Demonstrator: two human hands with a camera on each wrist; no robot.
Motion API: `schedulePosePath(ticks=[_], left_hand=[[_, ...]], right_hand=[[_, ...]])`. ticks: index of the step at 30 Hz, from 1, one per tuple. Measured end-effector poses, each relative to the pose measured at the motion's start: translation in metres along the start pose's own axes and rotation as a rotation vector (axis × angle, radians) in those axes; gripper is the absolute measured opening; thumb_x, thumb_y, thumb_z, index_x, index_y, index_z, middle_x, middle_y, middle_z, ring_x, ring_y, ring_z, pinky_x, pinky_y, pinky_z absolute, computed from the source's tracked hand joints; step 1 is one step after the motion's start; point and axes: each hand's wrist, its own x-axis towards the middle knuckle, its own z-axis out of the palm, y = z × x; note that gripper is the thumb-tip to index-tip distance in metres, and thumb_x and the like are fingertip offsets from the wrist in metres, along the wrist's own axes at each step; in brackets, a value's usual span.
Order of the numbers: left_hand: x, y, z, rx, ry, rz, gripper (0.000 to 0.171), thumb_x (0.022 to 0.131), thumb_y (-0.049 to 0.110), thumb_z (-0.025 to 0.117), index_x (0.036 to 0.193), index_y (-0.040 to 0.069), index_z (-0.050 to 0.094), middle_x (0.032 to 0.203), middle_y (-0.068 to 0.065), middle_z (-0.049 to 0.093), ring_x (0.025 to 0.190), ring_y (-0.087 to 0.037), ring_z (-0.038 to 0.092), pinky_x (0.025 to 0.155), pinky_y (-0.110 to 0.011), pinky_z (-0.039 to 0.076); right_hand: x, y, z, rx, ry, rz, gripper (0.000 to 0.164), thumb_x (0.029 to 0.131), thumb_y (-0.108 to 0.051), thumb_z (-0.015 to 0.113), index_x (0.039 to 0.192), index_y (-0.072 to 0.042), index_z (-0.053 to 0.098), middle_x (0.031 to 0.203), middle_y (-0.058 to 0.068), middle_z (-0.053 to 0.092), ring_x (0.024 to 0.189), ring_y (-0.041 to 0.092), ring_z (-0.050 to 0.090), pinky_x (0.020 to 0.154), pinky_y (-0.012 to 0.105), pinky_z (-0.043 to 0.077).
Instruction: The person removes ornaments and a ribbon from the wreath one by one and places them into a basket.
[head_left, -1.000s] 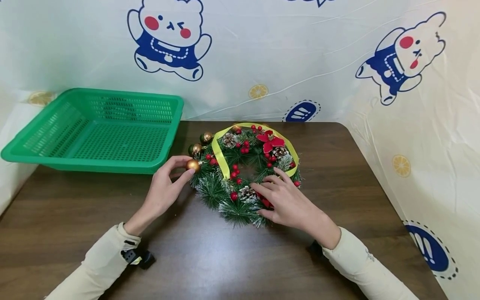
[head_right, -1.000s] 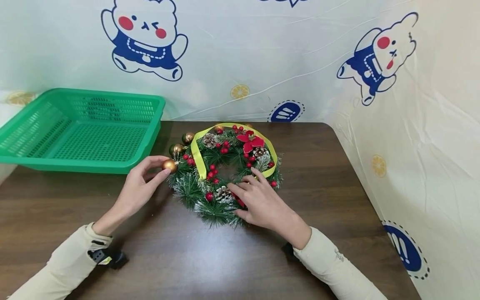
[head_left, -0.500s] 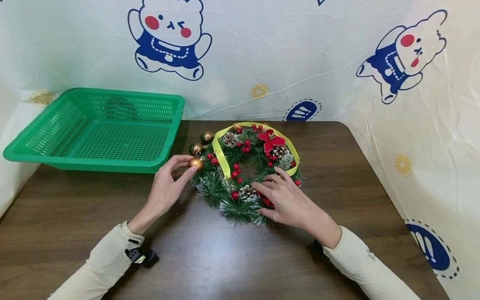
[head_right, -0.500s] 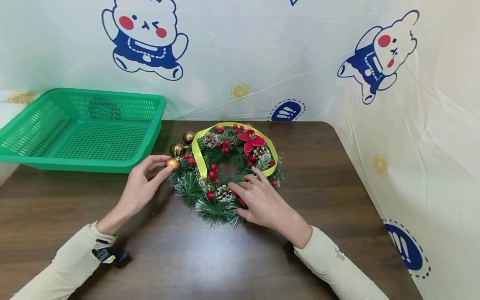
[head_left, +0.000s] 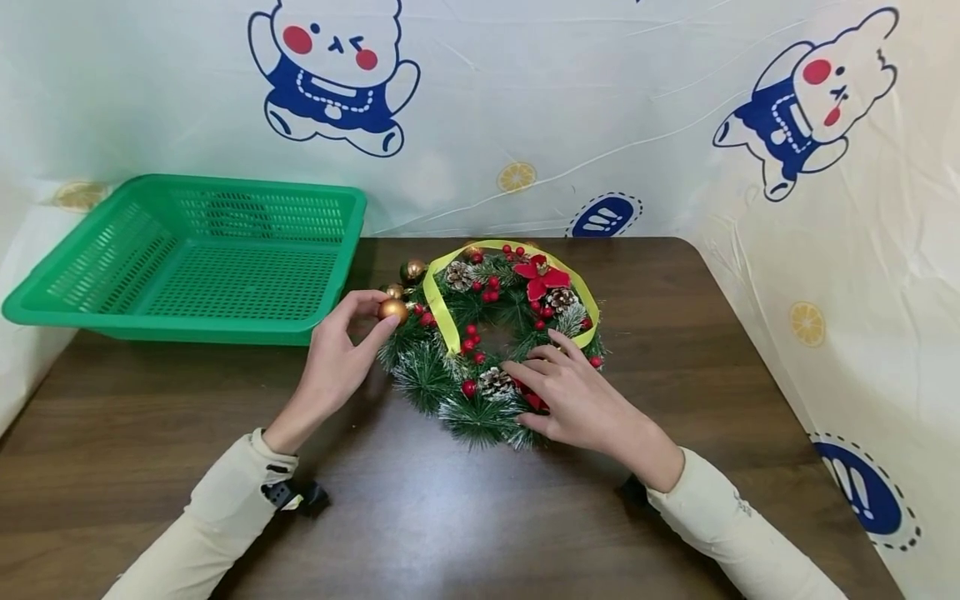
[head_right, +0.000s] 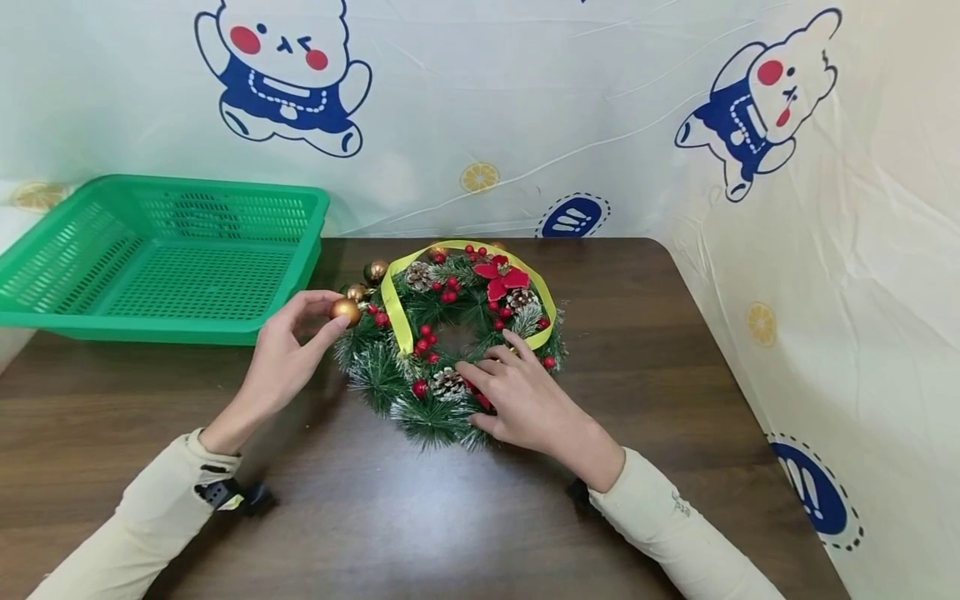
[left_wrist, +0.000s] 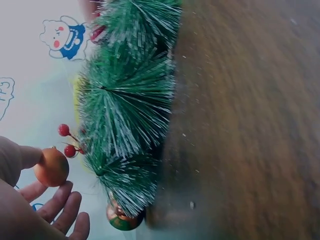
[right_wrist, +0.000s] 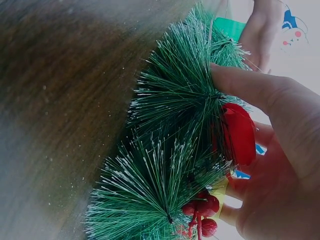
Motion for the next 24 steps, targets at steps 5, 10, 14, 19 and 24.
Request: schedulePosePath(ticks=[5, 10, 14, 19, 24], left_hand=[[0.0004, -0.0037, 0.0022, 0.035, 0.023, 0.020, 0.033, 0.096, 0.024, 0.069, 0.124, 0.008, 0.062, 0.107, -0.008, 0.068, 0.095, -0.018, 0.063, 0.077, -0.024, 0.052], [0.0001, -0.0064, 0.0033, 0.019, 0.031, 0.015, 0.032, 0.096, 0.024, 0.068, 0.124, 0.009, 0.062, 0.111, -0.007, 0.069, 0.101, -0.018, 0.064, 0.081, -0.025, 0.053], [0.0004, -0.0078, 0.0036, 0.005, 0.031, 0.003, 0.031, 0.097, 0.024, 0.068, 0.124, 0.009, 0.062, 0.114, -0.007, 0.069, 0.106, -0.017, 0.065, 0.085, -0.022, 0.052], [0.0014, -0.0067, 0.0023, -0.013, 0.035, 0.014, 0.031, 0.097, 0.021, 0.068, 0.124, 0.008, 0.062, 0.116, -0.008, 0.069, 0.107, -0.017, 0.065, 0.086, -0.016, 0.050], [0.0013, -0.0010, -0.0003, -0.048, 0.036, 0.027, 0.031, 0.097, 0.018, 0.067, 0.125, 0.006, 0.062, 0.117, -0.010, 0.069, 0.108, -0.019, 0.065, 0.086, -0.013, 0.050]], right_hand=[[0.0001, 0.0002, 0.0002, 0.002, -0.001, 0.001, 0.065, 0.080, -0.041, 0.083, 0.133, -0.012, 0.063, 0.119, 0.005, 0.071, 0.116, 0.027, 0.058, 0.119, 0.057, 0.020], [0.0001, 0.0004, 0.0007, 0.010, -0.001, -0.002, 0.065, 0.080, -0.041, 0.083, 0.134, -0.012, 0.063, 0.120, 0.005, 0.070, 0.116, 0.027, 0.058, 0.119, 0.057, 0.020], [0.0001, 0.0004, 0.0012, 0.006, 0.002, -0.006, 0.065, 0.080, -0.041, 0.083, 0.134, -0.011, 0.062, 0.120, 0.005, 0.071, 0.116, 0.027, 0.058, 0.119, 0.057, 0.020], [0.0000, 0.0002, 0.0007, -0.005, 0.002, -0.005, 0.065, 0.080, -0.042, 0.083, 0.134, -0.011, 0.063, 0.120, 0.006, 0.071, 0.116, 0.028, 0.058, 0.118, 0.057, 0.021], [-0.0001, -0.0003, -0.0002, 0.001, -0.002, 0.001, 0.066, 0.079, -0.042, 0.083, 0.134, -0.011, 0.063, 0.120, 0.007, 0.070, 0.116, 0.028, 0.058, 0.119, 0.057, 0.020]])
